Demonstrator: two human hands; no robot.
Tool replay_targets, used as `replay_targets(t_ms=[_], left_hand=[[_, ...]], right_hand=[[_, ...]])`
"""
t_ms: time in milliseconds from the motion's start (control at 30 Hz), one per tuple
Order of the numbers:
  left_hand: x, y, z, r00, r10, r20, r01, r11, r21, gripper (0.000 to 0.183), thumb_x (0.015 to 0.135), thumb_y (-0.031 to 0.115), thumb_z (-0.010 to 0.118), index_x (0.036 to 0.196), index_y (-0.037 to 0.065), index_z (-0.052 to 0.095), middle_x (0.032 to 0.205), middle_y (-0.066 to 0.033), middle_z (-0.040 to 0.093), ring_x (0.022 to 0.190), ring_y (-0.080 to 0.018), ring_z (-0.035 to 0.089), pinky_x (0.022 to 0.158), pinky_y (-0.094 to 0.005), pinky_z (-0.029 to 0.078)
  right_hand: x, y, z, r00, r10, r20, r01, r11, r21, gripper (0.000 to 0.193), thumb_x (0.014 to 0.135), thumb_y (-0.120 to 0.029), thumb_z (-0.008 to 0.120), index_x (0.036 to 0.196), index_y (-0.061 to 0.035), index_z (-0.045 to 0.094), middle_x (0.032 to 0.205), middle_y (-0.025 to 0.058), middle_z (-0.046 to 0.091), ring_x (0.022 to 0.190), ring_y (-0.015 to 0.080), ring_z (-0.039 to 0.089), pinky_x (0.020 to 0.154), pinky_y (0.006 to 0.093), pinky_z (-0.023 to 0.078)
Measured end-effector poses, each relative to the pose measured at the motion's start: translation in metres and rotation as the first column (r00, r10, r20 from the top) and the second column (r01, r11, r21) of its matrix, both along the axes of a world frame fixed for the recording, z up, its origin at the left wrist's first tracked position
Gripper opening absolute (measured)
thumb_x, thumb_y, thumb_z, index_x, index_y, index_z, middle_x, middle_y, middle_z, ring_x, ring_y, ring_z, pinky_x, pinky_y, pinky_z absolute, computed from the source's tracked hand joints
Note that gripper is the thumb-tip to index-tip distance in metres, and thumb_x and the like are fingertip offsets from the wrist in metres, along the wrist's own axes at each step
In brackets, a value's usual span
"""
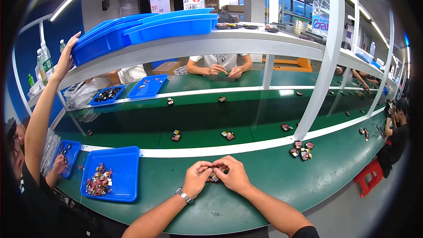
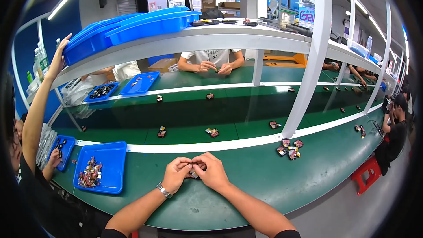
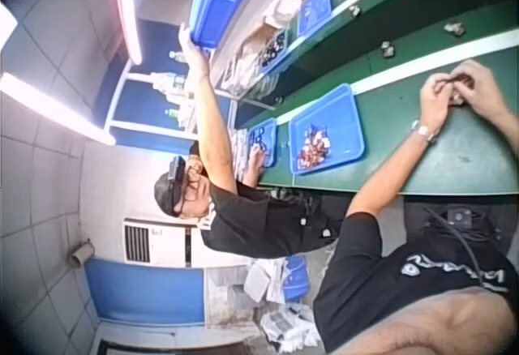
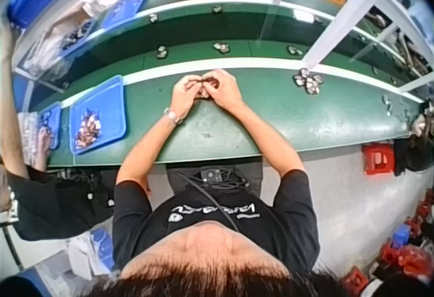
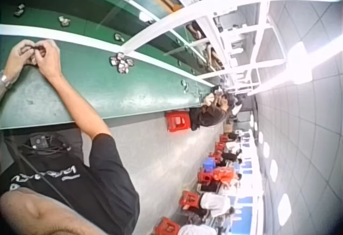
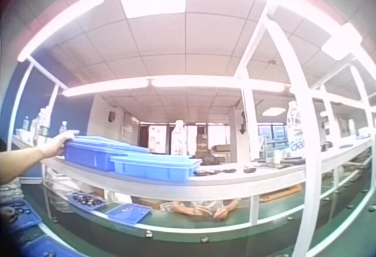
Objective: Assembling small electronic components on a factory assembly line.
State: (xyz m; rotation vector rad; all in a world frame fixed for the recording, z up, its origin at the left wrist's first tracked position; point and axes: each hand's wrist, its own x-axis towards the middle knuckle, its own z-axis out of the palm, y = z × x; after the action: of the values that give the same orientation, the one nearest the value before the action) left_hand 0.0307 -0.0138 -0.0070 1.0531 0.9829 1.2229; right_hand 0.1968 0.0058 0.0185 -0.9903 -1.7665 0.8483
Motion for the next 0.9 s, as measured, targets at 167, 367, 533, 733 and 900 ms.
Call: replay_targets(t_ms=[167,367,533,733,900], left_hand=[[-0.004,0.009,0.008,0.987,0.011,0.161,-0.019,0.999,0.049,0.031,0.096,0.004,0.052,0.126,-0.003,0.047,0.123,-0.0198,0.059,0.104,-0.0254,0.064,0.086,-0.0355,0.057],[-0.012,0.018,-0.005,0.998,-0.055,0.043,0.054,0.998,0.032,0.025,0.095,0.002,0.052,0.119,-0.005,0.053,0.115,-0.018,0.063,0.1,-0.0229,0.066,0.084,-0.0334,0.057],[-0.009,0.021,-0.004,0.994,-0.109,0.0,0.109,0.993,0.039,0.021,0.095,0.001,0.05,0.115,-0.005,0.056,0.112,-0.0178,0.064,0.098,-0.0234,0.066,0.084,-0.0337,0.057],[-0.021,0.018,0.0,0.994,-0.111,-0.025,0.111,0.993,0.029,0.021,0.096,0.003,0.05,0.114,-0.004,0.056,0.109,-0.0166,0.064,0.096,-0.0225,0.067,0.081,-0.0326,0.057],[-0.018,0.025,0.0,0.99,-0.138,0.002,0.138,0.99,-0.001,0.021,0.097,0.006,0.051,0.115,-0.004,0.056,0.107,-0.0157,0.065,0.089,-0.0198,0.066,0.075,-0.0307,0.056]], right_hand=[[0.027,0.061,-0.017,0.971,-0.131,-0.201,0.11,0.988,-0.112,0.013,0.083,-0.002,0.068,0.095,0.001,0.069,0.089,0.0115,0.07,0.077,0.0167,0.069,0.073,0.0278,0.056],[0.092,0.145,-0.028,0.807,-0.588,0.066,0.591,0.803,-0.071,0.021,0.081,-0.009,0.074,0.097,0.0022,0.069,0.082,0.0103,0.071,0.074,0.0159,0.068,0.069,0.0283,0.054],[0.102,0.163,-0.047,0.55,-0.822,0.145,0.678,0.541,0.498,0.034,0.075,-0.019,0.079,0.102,-0.0015,0.066,0.087,0.013,0.064,0.089,0.0294,0.061,0.081,0.039,0.05],[0.04,0.124,-0.021,0.708,-0.575,0.411,0.443,0.814,0.375,0.049,0.074,-0.024,0.08,0.11,0.0026,0.06,0.1,0.017,0.062,0.1,0.0352,0.056,0.09,0.0427,0.046],[0.052,0.132,-0.037,0.727,-0.518,0.452,0.411,0.854,0.319,0.053,0.07,-0.018,0.082,0.113,0.0013,0.059,0.097,0.0168,0.066,0.098,0.0348,0.059,0.087,0.043,0.048]])
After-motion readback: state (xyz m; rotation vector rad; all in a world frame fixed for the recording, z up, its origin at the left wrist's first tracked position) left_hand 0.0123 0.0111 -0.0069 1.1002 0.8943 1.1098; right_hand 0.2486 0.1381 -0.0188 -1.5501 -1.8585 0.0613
